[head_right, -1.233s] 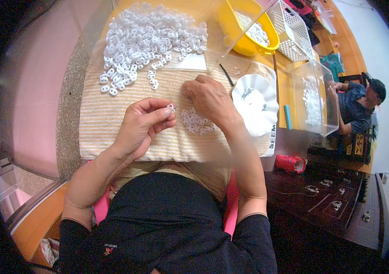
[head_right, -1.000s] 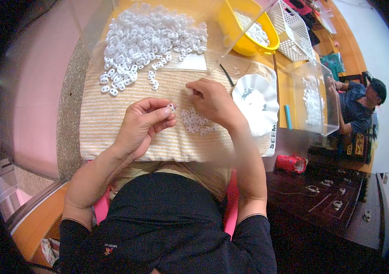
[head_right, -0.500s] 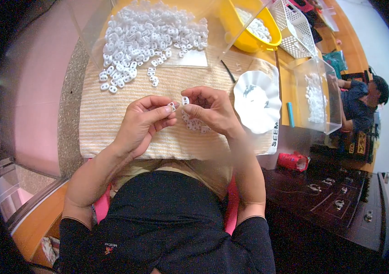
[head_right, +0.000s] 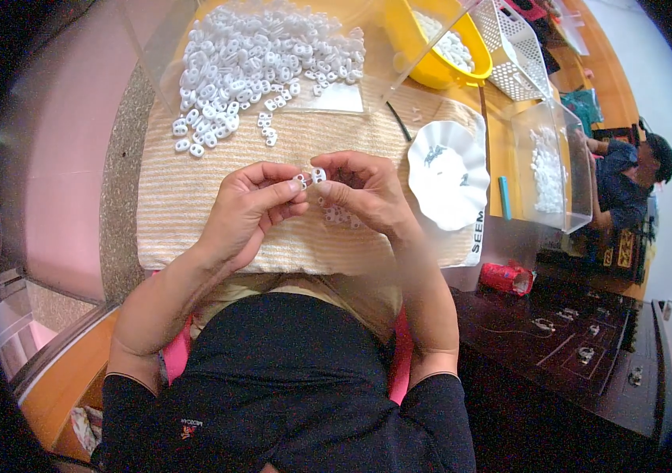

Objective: The person sorts small white plastic components by hand, transferring them from a plastic bin into a smaller white dish.

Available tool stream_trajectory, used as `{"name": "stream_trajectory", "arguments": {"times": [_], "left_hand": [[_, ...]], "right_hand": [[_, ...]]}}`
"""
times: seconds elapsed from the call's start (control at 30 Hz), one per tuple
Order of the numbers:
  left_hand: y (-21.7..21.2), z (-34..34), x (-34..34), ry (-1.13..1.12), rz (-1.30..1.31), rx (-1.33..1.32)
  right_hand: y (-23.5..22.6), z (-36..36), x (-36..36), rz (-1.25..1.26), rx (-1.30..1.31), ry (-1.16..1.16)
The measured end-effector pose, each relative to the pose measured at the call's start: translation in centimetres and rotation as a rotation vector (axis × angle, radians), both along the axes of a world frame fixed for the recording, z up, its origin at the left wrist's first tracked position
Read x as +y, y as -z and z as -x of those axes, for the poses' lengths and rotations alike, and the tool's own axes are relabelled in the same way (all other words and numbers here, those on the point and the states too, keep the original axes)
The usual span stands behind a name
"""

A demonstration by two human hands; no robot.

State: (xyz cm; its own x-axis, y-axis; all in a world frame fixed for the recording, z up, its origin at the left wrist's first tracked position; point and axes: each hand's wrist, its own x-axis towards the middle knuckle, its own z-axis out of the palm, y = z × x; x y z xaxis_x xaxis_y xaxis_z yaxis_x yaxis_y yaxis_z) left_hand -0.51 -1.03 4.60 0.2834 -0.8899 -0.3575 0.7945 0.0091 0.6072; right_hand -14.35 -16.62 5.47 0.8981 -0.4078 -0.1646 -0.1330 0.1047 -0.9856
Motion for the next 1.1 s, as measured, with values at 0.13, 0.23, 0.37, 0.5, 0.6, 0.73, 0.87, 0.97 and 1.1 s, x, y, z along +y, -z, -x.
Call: {"name": "stream_trajectory", "arguments": {"times": [0.13,0.23,0.37,0.5,0.6,0.73,0.87,0.97,1.1], "left_hand": [[0.09,0.1,-0.05,-0.002,0.001,0.001],[0.16,0.04,0.07,-0.005,0.006,0.007],[-0.12,0.18,-0.04,-0.003,-0.004,0.003],[-0.03,0.23,-0.03,0.001,-0.01,0.001],[0.17,0.24,-0.04,0.001,-0.009,-0.003],[0.2,0.24,-0.01,0.008,-0.003,-0.005],[0.13,0.27,0.01,0.011,-0.005,0.012],[0.24,0.24,0.01,0.015,-0.001,0.022],[0.19,0.23,0.04,0.015,-0.005,0.042]], "right_hand": [[-0.27,0.12,0.0,-0.015,0.035,-0.003],[-0.44,-0.07,0.29,-0.013,0.054,-0.001],[-0.24,0.06,0.23,-0.015,0.023,-0.019],[-0.12,0.09,0.29,-0.012,0.031,-0.031],[-0.17,0.02,0.5,-0.043,0.025,-0.022],[-0.1,0.02,0.63,-0.063,0.022,-0.015],[-0.12,0.05,0.71,-0.057,0.027,-0.002],[-0.09,0.09,0.74,-0.058,0.03,0.004],[0.05,0.12,0.81,-0.11,0.024,0.018]]}}
